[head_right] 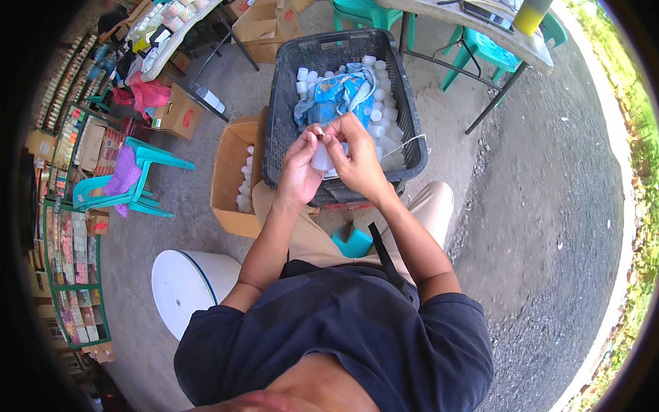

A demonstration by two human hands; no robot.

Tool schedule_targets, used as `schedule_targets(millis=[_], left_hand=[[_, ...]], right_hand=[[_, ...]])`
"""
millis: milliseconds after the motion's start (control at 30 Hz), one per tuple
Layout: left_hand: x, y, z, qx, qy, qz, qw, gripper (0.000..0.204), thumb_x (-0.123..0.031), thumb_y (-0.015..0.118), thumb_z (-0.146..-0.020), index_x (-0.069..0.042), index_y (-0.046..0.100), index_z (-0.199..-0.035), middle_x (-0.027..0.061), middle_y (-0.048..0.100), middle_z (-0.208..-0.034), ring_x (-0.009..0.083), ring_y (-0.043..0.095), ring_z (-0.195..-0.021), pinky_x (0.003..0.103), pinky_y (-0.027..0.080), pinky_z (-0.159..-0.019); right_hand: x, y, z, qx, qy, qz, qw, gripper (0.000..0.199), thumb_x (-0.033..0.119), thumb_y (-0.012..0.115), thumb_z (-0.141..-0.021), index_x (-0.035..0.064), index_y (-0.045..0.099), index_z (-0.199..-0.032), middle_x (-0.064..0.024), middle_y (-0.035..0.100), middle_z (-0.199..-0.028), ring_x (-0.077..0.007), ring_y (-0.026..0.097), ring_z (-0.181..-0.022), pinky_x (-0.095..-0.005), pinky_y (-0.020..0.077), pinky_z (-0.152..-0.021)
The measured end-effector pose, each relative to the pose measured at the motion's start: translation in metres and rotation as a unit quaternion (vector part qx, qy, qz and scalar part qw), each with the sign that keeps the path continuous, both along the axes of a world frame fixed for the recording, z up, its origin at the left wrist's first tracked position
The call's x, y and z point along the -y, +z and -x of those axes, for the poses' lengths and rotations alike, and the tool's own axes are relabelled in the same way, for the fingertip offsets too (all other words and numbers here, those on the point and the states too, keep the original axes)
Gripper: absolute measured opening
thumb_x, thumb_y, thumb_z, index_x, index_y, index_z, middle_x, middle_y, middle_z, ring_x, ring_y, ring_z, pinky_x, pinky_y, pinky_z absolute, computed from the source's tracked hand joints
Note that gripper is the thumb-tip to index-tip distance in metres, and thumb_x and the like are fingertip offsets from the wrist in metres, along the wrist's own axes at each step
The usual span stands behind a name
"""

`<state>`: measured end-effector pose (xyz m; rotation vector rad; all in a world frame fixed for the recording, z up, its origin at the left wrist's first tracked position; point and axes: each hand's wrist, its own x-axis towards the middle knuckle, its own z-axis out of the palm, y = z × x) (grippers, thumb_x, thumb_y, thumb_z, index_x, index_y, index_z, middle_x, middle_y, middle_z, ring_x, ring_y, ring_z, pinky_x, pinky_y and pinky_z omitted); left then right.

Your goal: The person sits and repeatedly picks up small white cylindrical objects, wraps a thin string around each one, and uses scissors to cut the string. The person then wipes the object with a blue cloth and places it into a black basket.

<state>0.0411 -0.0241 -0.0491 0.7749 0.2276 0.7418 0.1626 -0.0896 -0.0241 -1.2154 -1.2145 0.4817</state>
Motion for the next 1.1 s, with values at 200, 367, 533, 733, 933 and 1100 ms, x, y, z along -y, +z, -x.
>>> schedule_targets(millis=[200,367,533,733,933,1100], left_hand=[[0.007,0.005,-0.011,-0.032,0.105,-0.061,0.992,0.015,-0.018,0.060,-0.093,-0.007,0.061,-0.103,0.0027,0.062,-0.106,0.0099,0.057,-0.096,0.026,0.046,-0.087],[-0.001,0.010,-0.007,-0.049,0.150,-0.162,0.974,0.007,-0.012,0.059,-0.094,-0.006,0.058,-0.097,-0.0008,0.061,-0.094,0.0056,0.055,-0.089,0.021,0.045,-0.082],[-0.008,0.015,0.000,-0.069,0.157,-0.219,0.961,0.010,-0.015,0.062,-0.092,-0.006,0.059,-0.095,-0.0023,0.057,-0.094,0.0059,0.054,-0.090,0.023,0.044,-0.082],[-0.010,0.017,-0.001,-0.059,0.186,-0.228,0.954,0.006,-0.010,0.061,-0.093,-0.005,0.060,-0.093,-0.0002,0.059,-0.088,0.0055,0.054,-0.080,0.021,0.045,-0.069],[-0.005,0.020,-0.010,-0.085,0.248,-0.283,0.923,0.008,-0.008,0.065,-0.089,-0.004,0.058,-0.091,0.0004,0.058,-0.084,0.0044,0.052,-0.075,0.021,0.043,-0.066],[-0.011,0.015,-0.010,-0.131,0.312,-0.411,0.846,0.012,-0.009,0.069,-0.085,-0.003,0.058,-0.087,0.0037,0.059,-0.084,0.0086,0.056,-0.078,0.024,0.044,-0.071]], right_hand=[[-0.006,0.006,0.001,0.084,-0.050,-0.019,0.995,0.007,0.002,0.059,-0.084,-0.0020,0.053,-0.083,-0.0131,0.049,-0.074,-0.0247,0.049,-0.065,-0.0353,0.0398,-0.059],[-0.008,0.020,0.006,0.170,-0.053,-0.014,0.984,0.007,-0.001,0.057,-0.083,-0.0020,0.050,-0.083,-0.0153,0.047,-0.076,-0.0291,0.049,-0.069,-0.0387,0.0397,-0.063],[-0.012,0.022,0.005,0.147,-0.034,-0.013,0.988,0.008,-0.002,0.058,-0.081,-0.0019,0.050,-0.082,-0.0151,0.047,-0.076,-0.0291,0.048,-0.069,-0.0386,0.0400,-0.063],[-0.011,0.015,0.004,0.067,0.006,-0.028,0.997,0.011,0.005,0.060,-0.086,-0.0027,0.053,-0.083,-0.0116,0.051,-0.079,-0.0212,0.051,-0.068,-0.0340,0.0418,-0.064],[-0.008,0.008,-0.001,-0.057,0.035,-0.025,0.997,0.016,0.012,0.057,-0.092,-0.0006,0.052,-0.082,-0.0068,0.049,-0.081,-0.0149,0.048,-0.072,-0.0286,0.0407,-0.067],[-0.011,-0.003,-0.002,0.025,-0.002,-0.051,0.998,0.014,0.009,0.053,-0.093,-0.0003,0.050,-0.083,-0.0089,0.048,-0.081,-0.0190,0.047,-0.076,-0.0304,0.0391,-0.070]])
